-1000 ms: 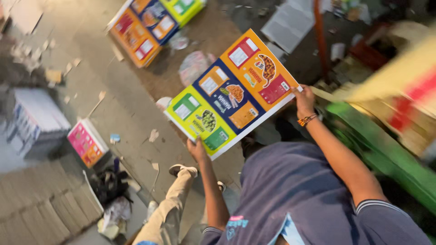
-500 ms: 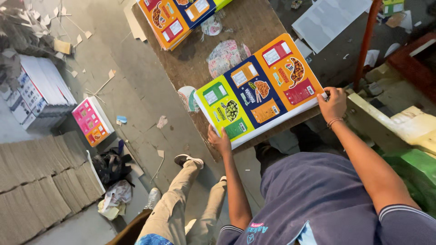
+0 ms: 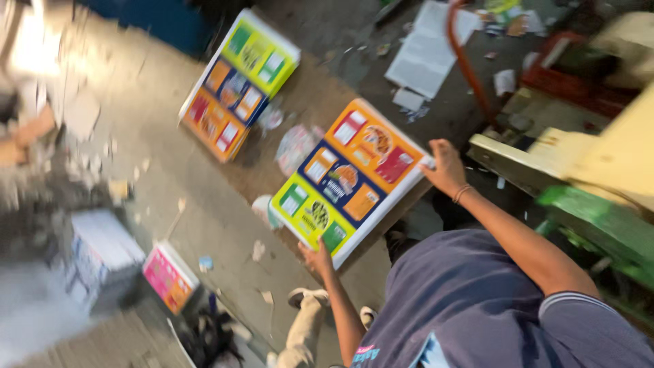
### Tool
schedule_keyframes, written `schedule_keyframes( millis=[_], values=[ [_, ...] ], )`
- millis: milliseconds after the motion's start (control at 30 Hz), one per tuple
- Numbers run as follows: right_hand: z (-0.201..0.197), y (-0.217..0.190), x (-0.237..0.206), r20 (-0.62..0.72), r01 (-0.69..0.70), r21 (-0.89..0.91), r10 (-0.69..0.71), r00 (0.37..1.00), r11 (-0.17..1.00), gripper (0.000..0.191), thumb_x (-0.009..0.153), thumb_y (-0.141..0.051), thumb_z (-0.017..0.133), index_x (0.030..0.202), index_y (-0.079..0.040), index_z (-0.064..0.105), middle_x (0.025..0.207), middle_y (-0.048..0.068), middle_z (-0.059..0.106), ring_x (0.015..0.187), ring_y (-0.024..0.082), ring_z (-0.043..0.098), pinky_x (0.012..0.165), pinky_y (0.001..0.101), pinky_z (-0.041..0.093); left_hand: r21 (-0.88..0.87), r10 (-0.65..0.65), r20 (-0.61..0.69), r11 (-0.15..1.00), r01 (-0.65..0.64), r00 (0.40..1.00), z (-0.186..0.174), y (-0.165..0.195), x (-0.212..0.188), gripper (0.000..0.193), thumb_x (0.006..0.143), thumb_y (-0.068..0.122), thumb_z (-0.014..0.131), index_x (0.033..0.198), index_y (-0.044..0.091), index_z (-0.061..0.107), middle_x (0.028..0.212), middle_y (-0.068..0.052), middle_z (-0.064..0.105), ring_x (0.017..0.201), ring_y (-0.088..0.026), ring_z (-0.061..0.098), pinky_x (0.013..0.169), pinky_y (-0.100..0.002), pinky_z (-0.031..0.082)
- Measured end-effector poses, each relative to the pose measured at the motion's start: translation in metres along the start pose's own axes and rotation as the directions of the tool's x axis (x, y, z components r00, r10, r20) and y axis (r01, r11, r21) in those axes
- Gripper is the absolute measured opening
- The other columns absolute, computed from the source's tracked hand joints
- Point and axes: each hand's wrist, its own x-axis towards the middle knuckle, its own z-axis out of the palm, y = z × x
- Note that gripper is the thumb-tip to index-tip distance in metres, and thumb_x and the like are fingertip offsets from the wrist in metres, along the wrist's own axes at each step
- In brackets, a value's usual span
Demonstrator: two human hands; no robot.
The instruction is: The person repeatedly picks up a printed cardboard box from a table, lifts it, and places it onto a growing stack. The action is performed one at a time in a repetitive loop.
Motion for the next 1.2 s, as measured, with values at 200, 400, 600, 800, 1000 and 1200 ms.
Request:
schedule_keyframes(
  millis=[200,400,600,800,1000,1200],
  values=[
    [-0.188,-0.052,-0.034,-0.003,0.223,0.155,-0.225,0.974,0.962,0.04,0.089,-0.028,0.076,0.121,-0.007,0.067,0.124,0.012,0.069,0.111,0.032,0.067,0.091,0.043,0.054,0.258,0.508,0.006,0.831,-0.492,0.861,0.028,0.05,-0.041,0.074,0.085,0.037,0.083,0.144,0.005,0.052,0.138,-0.023,0.059,0.126,-0.044,0.055,0.104,-0.054,0.045],
    [-0.355,0.117,-0.067,-0.826,-0.243,0.176,0.277,0.492,0.954,0.027,0.113,-0.023,0.064,0.128,-0.002,0.059,0.129,0.014,0.066,0.119,0.025,0.064,0.1,0.0408,0.049,-0.659,0.71,0.541,0.691,-0.298,0.451,0.127,0.147,-0.141,0.074,0.086,0.003,0.069,0.152,0.002,0.035,0.154,-0.012,0.042,0.123,-0.024,0.058,0.098,-0.035,0.052],
    [-0.271,0.22,-0.034,-0.313,-0.482,-0.728,0.39,0.866,0.487,0.065,0.098,-0.017,0.051,0.159,0.003,0.041,0.165,0.029,0.041,0.143,0.05,0.043,0.117,0.0576,0.04,-0.505,0.54,0.835,0.829,-0.241,0.11,0.191,0.247,-0.256,0.063,0.098,0.02,0.069,0.151,0.006,0.039,0.141,-0.012,0.057,0.119,-0.021,0.061,0.097,-0.033,0.05],
    [-0.13,0.044,-0.092,0.301,-0.592,0.562,0.524,0.797,0.578,0.077,0.098,-0.057,0.049,0.159,-0.014,0.031,0.136,0.012,0.061,0.115,0.027,0.062,0.097,0.0441,0.048,-0.543,0.437,0.821,0.798,0.261,0.368,0.185,0.264,-0.234,0.023,0.097,0.013,0.062,0.118,0.004,0.061,0.107,-0.008,0.069,0.091,-0.015,0.064,0.074,-0.031,0.054],
    [-0.131,0.037,-0.145,0.687,-0.269,0.683,0.722,-0.077,-0.679,0.064,0.094,-0.06,0.065,0.135,-0.016,0.043,0.121,0.009,0.057,0.102,0.023,0.057,0.088,0.0496,0.043,-0.657,0.591,0.388,0.715,-0.237,0.707,0.09,0.15,-0.082,0.016,0.103,0.007,0.066,0.114,-0.001,0.057,0.096,-0.003,0.056,0.081,-0.011,0.052,0.067,-0.027,0.043],
    [-0.062,0.051,-0.103,0.279,-0.317,0.942,0.788,0.548,-0.113,0.025,0.095,-0.018,0.08,0.111,-0.009,0.062,0.099,0.002,0.07,0.089,0.015,0.067,0.08,0.0319,0.055,-0.725,0.297,0.242,0.688,-0.032,0.924,-0.029,0.013,-0.019,0.033,0.101,0.005,0.06,0.133,-0.001,0.057,0.107,-0.009,0.071,0.09,-0.016,0.067,0.079,-0.031,0.056]
  ],
)
